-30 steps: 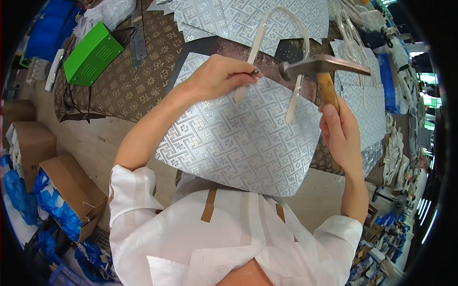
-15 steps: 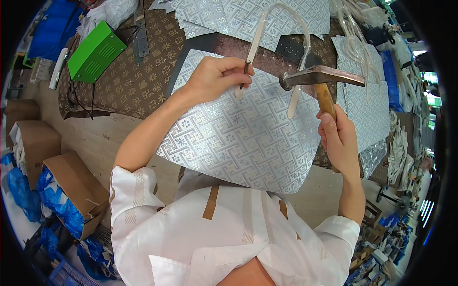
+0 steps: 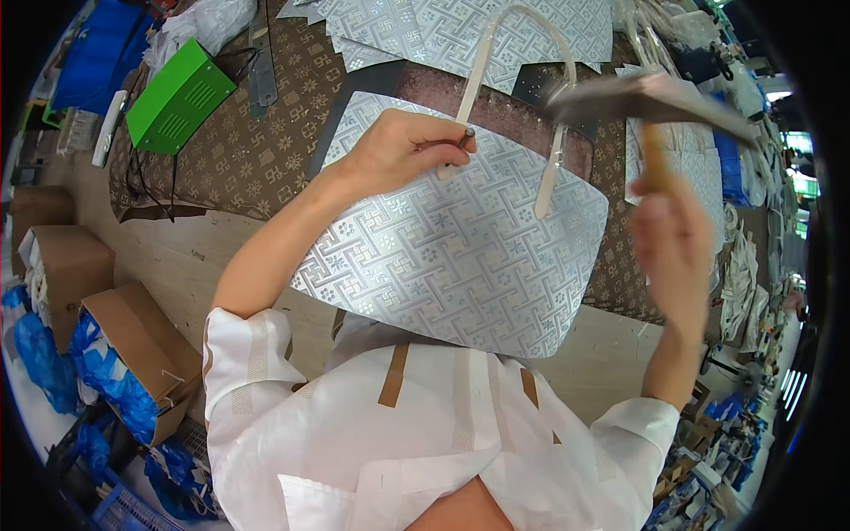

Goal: Hammering bag straps to secure them to the body of a patterned handbag at a factory workbench.

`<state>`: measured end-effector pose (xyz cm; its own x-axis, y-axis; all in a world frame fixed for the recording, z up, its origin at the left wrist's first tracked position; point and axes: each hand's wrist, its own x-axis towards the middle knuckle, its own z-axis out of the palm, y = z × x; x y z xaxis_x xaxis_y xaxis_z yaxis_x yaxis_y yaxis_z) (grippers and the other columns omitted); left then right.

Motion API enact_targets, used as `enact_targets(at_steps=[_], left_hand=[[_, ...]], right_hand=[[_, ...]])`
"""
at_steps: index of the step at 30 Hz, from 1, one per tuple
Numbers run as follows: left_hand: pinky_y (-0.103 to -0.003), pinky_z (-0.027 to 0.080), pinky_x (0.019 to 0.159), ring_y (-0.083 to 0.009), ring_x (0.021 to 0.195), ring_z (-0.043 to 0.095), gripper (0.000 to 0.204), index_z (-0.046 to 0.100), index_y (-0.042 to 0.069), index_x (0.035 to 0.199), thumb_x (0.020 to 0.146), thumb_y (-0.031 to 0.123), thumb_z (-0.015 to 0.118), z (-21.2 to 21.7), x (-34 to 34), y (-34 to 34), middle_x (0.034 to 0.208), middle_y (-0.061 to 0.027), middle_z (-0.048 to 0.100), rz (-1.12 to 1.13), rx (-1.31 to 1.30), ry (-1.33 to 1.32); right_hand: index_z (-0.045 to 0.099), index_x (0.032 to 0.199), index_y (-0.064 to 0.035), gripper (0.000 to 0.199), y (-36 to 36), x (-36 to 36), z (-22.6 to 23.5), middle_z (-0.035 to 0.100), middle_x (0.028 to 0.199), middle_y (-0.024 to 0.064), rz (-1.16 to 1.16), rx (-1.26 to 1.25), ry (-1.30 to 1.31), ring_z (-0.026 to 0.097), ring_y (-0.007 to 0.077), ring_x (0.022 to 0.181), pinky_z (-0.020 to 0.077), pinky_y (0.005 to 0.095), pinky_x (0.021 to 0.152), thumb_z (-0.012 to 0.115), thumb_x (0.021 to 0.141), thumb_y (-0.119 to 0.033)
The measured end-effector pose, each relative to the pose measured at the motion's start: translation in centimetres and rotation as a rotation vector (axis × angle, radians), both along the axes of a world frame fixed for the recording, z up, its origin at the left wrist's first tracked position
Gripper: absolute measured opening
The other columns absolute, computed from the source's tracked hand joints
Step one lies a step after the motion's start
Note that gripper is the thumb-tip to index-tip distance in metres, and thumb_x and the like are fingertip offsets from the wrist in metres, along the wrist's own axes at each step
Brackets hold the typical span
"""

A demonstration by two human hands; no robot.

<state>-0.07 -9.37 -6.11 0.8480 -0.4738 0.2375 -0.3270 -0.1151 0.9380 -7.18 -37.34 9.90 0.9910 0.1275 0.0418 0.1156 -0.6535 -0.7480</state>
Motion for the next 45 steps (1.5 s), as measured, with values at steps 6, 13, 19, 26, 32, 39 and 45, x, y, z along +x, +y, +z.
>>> enact_targets(at_steps=[6,13,19,26,32,39,45], left_hand=[[-0.024,0.052,0.067,-0.0139,0.072,0.068,0.012,0.071,0.0,0.093,0.082,0.003,0.071,-1.5,0.4,0.5,0.08,-0.0084,0.071,0.06,0.151,-0.255],[-0.025,0.052,0.068,-0.0108,0.073,0.067,0.013,0.071,-0.001,0.094,0.082,0.004,0.072,0.6,-0.1,-0.6,0.081,-0.0057,0.071,0.036,0.009,0.025],[-0.022,0.053,0.071,-0.0099,0.077,0.067,0.013,0.07,-0.003,0.095,0.084,0.003,0.072,2.0,1.9,-2.4,0.08,-0.0058,0.071,0.12,-0.212,0.312],[-0.022,0.052,0.07,-0.0094,0.079,0.065,0.012,0.067,-0.005,0.097,0.09,0.004,0.065,2.9,3.5,-11.5,0.082,-0.0064,0.069,-0.137,-0.257,0.264],[-0.024,0.052,0.071,-0.0105,0.079,0.065,0.011,0.065,-0.005,0.098,0.093,0.004,0.061,1.2,3.8,-13.5,0.084,-0.0069,0.068,-0.263,-0.114,0.242],[-0.025,0.054,0.075,-0.013,0.083,0.066,0.011,0.063,-0.006,0.101,0.094,0.003,0.059,0.1,4.0,-13.5,0.088,-0.0091,0.068,-0.272,-0.137,0.331],[-0.024,0.052,0.072,-0.0104,0.08,0.065,0.011,0.065,-0.005,0.097,0.092,0.004,0.063,0.4,3.8,-13.5,0.084,-0.0069,0.069,-0.257,-0.099,0.267]], right_hand=[[0.061,0.095,-0.0067,0.019,1.5,1.0,2.9,0.047,0.059,-0.0009,0.247,1.119,0.201,0.049,0.0112,0.048,0.0377,0.0269,0.046,0.054,0.099,-0.023],[0.054,0.098,-0.0057,0.024,-2.7,-0.8,-5.4,0.042,0.063,-0.0049,-0.078,-0.006,0.262,0.037,0.0028,0.048,0.0301,0.0207,0.042,0.048,0.102,-0.028],[0.054,0.102,-0.0063,0.025,-7.4,-3.8,-4.6,0.039,0.062,-0.0062,-0.262,0.177,0.348,0.033,0.0006,0.045,0.0253,0.0186,0.037,0.045,0.104,-0.029],[0.054,0.103,-0.0062,0.026,-9.8,-5.0,-4.7,0.038,0.062,-0.0063,-0.375,0.261,0.309,0.031,0.0,0.044,0.024,0.0178,0.037,0.045,0.104,-0.031],[0.054,0.104,-0.0057,0.027,-11.0,-5.9,-5.2,0.038,0.063,-0.0061,-0.347,0.23,0.26,0.03,0.0,0.044,0.0241,0.0179,0.038,0.045,0.104,-0.031],[0.055,0.104,-0.0052,0.029,-10.8,-5.7,-5.0,0.04,0.063,-0.006,-0.355,0.212,0.265,0.031,-0.0002,0.045,0.0246,0.0177,0.038,0.047,0.104,-0.033],[0.055,0.104,-0.0049,0.029,-10.2,-5.3,-4.4,0.041,0.063,-0.0059,-0.312,0.175,0.237,0.032,-0.0003,0.045,0.0248,0.0174,0.039,0.048,0.103,-0.033]])
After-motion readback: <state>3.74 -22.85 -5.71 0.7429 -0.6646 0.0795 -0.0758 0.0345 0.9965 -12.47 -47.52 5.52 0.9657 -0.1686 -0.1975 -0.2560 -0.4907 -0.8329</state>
